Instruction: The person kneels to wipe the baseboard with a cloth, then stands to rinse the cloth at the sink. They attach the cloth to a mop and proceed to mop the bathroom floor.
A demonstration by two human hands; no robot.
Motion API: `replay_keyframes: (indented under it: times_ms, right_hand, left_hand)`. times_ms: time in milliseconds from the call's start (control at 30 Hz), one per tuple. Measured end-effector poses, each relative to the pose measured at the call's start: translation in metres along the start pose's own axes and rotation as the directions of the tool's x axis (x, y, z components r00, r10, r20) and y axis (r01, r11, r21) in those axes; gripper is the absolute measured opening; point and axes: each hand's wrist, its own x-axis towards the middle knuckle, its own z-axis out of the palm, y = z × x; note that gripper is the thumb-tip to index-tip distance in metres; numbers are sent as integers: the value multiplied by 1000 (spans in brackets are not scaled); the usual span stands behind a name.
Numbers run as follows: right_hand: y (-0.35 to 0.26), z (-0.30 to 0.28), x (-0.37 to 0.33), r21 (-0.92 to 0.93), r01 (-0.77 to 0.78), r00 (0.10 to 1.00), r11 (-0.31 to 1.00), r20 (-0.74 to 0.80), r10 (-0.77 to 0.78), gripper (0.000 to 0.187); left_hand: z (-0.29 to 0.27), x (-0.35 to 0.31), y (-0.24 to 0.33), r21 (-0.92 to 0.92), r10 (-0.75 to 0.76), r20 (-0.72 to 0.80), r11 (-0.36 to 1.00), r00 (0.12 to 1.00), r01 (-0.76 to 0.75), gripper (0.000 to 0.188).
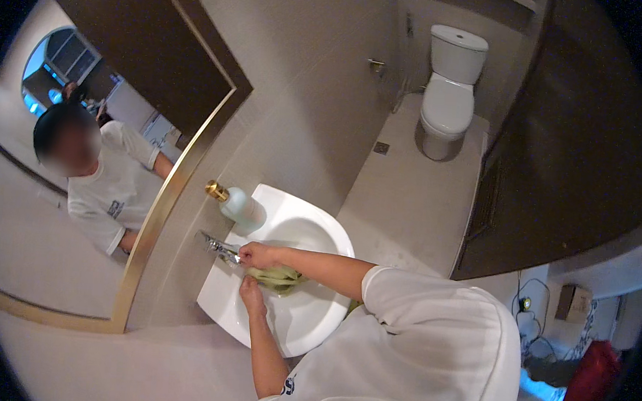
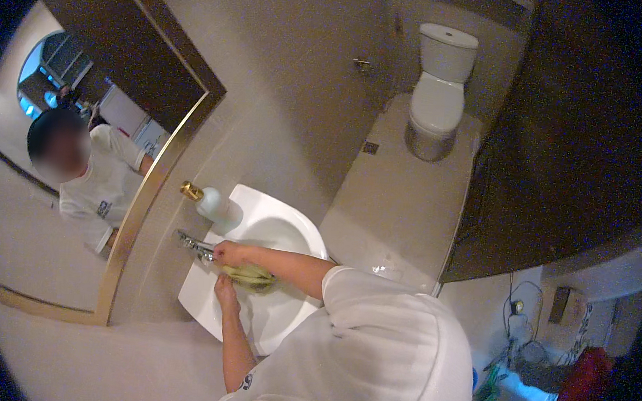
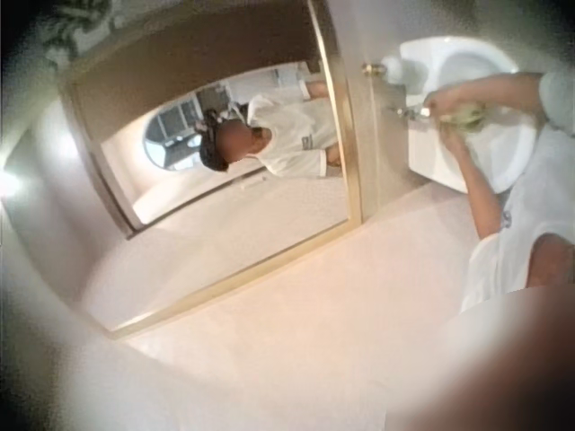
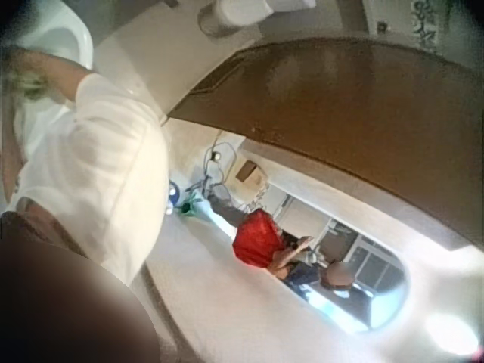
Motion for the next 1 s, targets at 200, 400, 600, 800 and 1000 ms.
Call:
replay_keyframes:
  times_ms: [200,400,600,800,1000]
  right_hand:
    - [5,-25,-34,-210,-18,939,978,332,88,42]
    - [23,3,-35,417,-186,975,890,-31,219,32]
    - [-13,85,-49,-286,-44,915,957,-397,-77,32]
    - [-1,48,-30,-474,-272,917,837,-391,76,22]
    - [-10,82,-41,-514,59,928,856,-287,-236,21]
  left_hand:
    - [-11,-26,22,-682,23,-177,718,984,-139,33]
    - [9,-29,23,-916,-315,128,326,940,234,56]
    - [38,12,-43,-775,-243,251,530,937,345,52]
    - [33,16,-38,-778,-220,277,519,935,353,47]
    - [25,17,-41,-924,-22,379,54,925,380,39]
